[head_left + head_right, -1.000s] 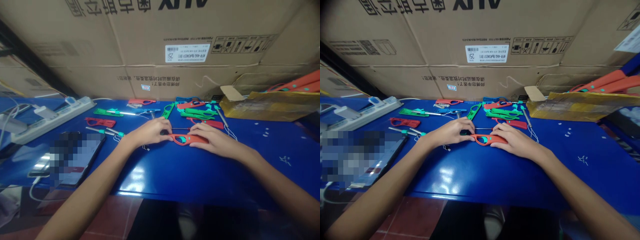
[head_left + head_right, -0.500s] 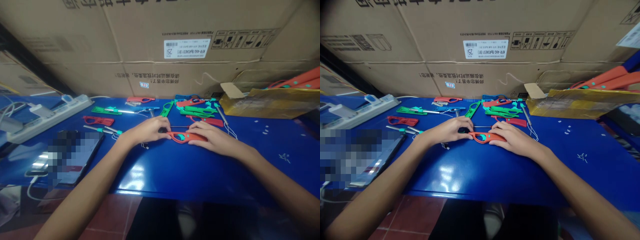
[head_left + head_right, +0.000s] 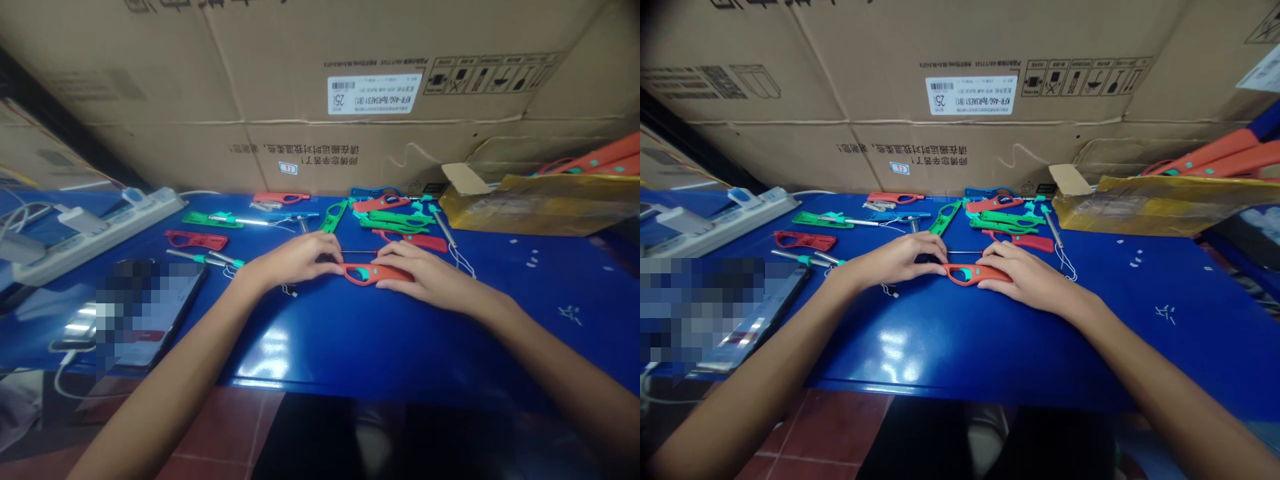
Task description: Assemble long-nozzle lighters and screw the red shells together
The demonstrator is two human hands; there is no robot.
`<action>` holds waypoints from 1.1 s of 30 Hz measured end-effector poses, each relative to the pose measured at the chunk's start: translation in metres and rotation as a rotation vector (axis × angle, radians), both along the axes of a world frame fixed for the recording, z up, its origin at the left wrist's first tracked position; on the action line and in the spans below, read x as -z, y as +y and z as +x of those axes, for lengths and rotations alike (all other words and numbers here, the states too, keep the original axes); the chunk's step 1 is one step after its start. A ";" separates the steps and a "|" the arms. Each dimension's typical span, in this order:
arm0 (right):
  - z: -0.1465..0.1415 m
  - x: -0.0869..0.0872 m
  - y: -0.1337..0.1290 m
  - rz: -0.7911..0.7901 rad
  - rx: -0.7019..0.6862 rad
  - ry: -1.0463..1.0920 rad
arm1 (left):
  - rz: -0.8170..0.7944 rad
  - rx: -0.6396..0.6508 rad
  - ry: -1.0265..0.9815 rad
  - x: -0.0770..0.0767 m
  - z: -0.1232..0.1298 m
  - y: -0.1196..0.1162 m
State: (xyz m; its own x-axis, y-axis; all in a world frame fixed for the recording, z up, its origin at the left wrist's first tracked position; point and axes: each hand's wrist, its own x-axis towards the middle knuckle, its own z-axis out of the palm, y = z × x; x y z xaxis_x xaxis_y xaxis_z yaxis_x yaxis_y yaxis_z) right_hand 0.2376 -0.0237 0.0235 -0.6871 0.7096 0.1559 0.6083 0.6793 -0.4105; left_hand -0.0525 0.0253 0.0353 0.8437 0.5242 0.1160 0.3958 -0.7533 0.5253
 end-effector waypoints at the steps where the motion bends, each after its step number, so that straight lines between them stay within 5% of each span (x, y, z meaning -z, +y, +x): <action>1: 0.000 0.000 0.000 -0.004 -0.002 -0.005 | -0.003 0.001 0.003 0.000 0.000 0.000; 12: 0.021 -0.010 0.008 0.065 0.008 -0.024 | 0.004 0.007 -0.015 0.003 -0.001 0.004; 23: 0.011 -0.009 0.003 0.010 0.025 -0.077 | 0.187 -0.130 0.128 -0.001 0.006 -0.006; 33: 0.011 -0.012 0.004 -0.144 0.058 -0.004 | 0.054 -0.019 0.001 0.005 -0.002 0.005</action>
